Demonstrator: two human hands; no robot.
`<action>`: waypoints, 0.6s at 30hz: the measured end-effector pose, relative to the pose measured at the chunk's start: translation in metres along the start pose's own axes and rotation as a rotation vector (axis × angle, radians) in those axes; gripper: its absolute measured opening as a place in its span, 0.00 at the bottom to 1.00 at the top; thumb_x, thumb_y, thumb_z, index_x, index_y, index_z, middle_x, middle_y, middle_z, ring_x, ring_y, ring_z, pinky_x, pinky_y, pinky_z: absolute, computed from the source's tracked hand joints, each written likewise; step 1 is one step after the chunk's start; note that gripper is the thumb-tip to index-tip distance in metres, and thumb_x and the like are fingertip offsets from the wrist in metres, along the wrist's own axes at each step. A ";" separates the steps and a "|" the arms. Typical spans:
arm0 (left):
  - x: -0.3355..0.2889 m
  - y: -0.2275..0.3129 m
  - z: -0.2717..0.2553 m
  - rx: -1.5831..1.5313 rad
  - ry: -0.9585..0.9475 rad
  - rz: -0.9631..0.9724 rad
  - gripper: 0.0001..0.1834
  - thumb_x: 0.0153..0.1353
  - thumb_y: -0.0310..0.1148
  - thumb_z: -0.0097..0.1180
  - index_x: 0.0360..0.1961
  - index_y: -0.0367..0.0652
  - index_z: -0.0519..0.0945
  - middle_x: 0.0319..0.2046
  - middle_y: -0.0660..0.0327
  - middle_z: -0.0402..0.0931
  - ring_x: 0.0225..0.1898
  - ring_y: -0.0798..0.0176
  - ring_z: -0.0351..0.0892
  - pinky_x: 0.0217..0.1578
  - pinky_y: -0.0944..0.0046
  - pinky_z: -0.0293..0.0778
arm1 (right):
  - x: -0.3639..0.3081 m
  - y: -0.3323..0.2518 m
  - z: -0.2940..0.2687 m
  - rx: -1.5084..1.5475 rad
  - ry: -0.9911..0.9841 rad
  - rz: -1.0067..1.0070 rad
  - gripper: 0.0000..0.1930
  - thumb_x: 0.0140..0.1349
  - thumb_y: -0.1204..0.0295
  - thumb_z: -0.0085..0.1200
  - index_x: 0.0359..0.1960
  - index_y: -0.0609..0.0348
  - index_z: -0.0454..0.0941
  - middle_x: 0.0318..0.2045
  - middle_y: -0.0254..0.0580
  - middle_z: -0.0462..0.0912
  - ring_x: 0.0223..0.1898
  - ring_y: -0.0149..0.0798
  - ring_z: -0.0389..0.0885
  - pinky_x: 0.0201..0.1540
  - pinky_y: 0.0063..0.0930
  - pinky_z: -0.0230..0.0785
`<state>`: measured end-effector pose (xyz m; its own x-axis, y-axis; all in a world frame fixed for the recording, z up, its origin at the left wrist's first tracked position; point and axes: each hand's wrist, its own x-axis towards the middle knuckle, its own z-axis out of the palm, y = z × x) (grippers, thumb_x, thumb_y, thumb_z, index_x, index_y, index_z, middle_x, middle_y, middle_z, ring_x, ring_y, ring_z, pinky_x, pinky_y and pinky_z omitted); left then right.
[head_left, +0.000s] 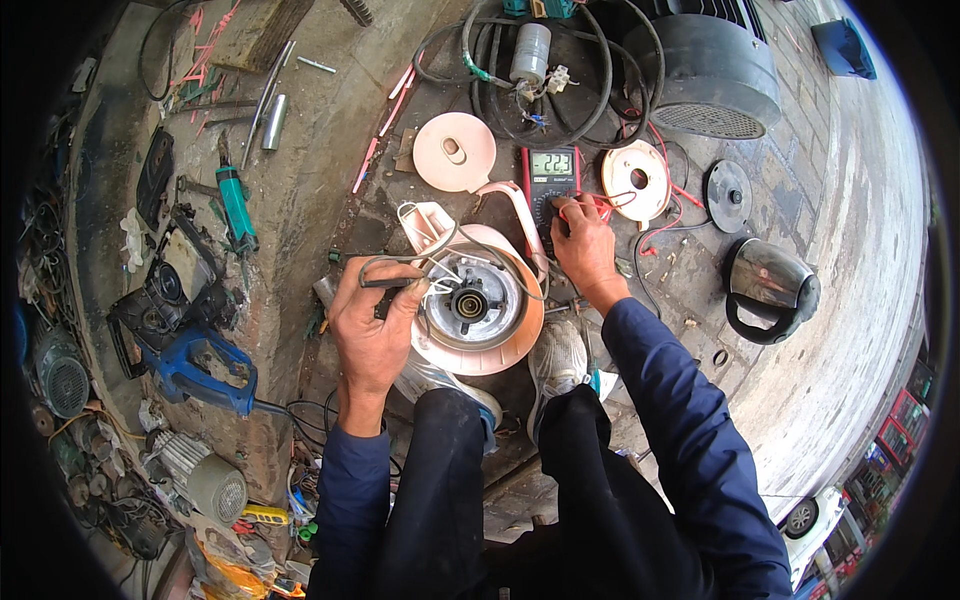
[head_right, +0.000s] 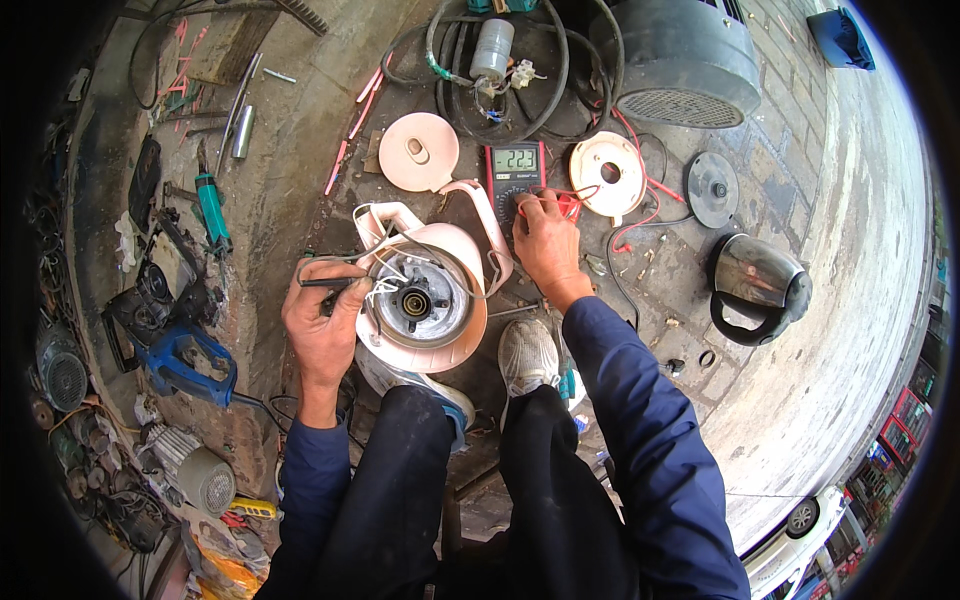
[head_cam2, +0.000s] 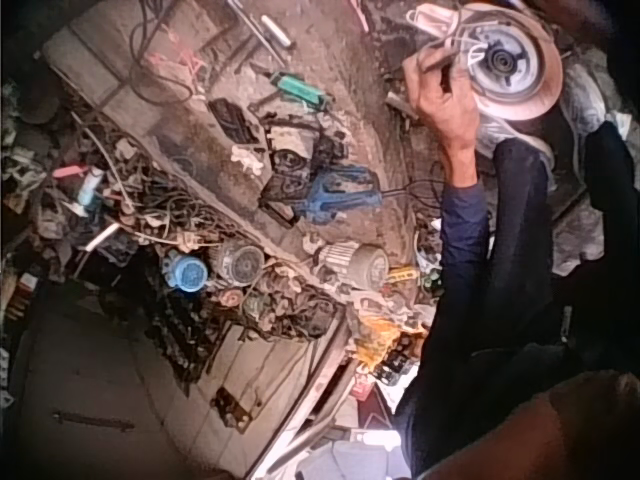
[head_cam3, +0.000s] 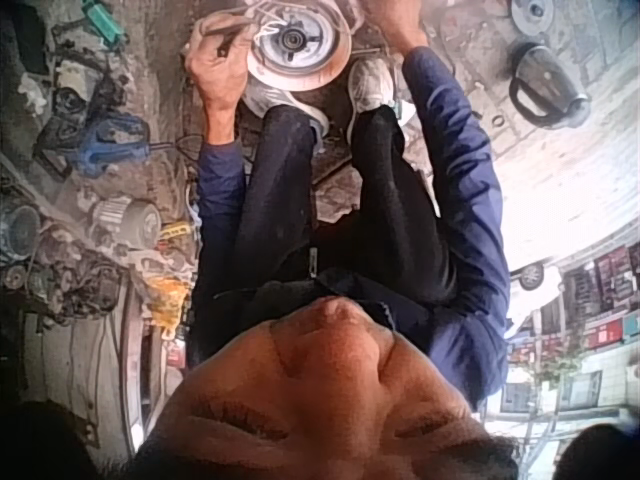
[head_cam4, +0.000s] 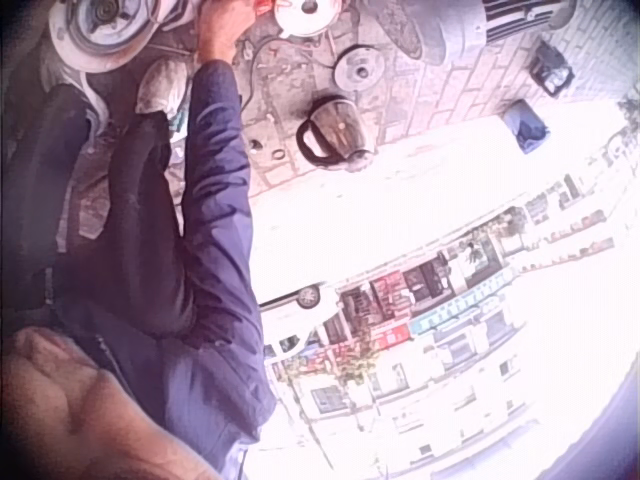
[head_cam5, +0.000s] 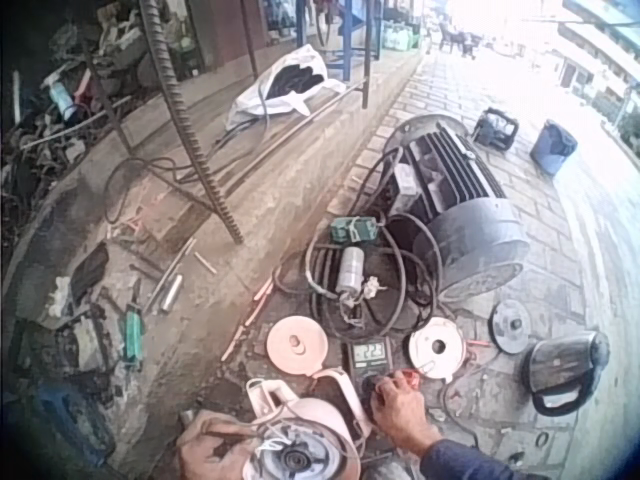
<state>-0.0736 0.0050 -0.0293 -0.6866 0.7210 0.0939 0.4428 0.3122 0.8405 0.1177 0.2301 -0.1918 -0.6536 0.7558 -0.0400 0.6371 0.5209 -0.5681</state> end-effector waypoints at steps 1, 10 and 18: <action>0.000 0.000 0.000 0.002 0.000 -0.003 0.10 0.63 0.22 0.75 0.45 0.37 0.89 0.43 0.55 0.85 0.44 0.58 0.86 0.45 0.60 0.82 | 0.001 -0.001 -0.001 0.004 -0.007 -0.004 0.13 0.66 0.73 0.66 0.52 0.53 0.86 0.51 0.52 0.86 0.43 0.65 0.88 0.43 0.57 0.84; 0.000 0.000 -0.001 -0.003 -0.004 0.002 0.10 0.63 0.21 0.75 0.45 0.37 0.89 0.42 0.55 0.85 0.45 0.57 0.86 0.46 0.59 0.82 | 0.005 0.004 -0.005 0.033 -0.018 -0.085 0.13 0.67 0.75 0.64 0.52 0.50 0.86 0.49 0.49 0.85 0.40 0.63 0.89 0.42 0.55 0.83; 0.001 0.001 -0.001 0.006 -0.005 0.008 0.10 0.63 0.22 0.75 0.45 0.37 0.89 0.43 0.55 0.85 0.45 0.57 0.86 0.46 0.59 0.82 | 0.008 0.008 -0.006 0.048 -0.055 -0.089 0.12 0.68 0.76 0.62 0.51 0.50 0.86 0.48 0.47 0.85 0.41 0.62 0.88 0.42 0.55 0.82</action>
<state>-0.0741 0.0052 -0.0284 -0.6800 0.7266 0.0980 0.4516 0.3099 0.8367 0.1202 0.2423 -0.1919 -0.7289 0.6838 -0.0320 0.5560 0.5641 -0.6104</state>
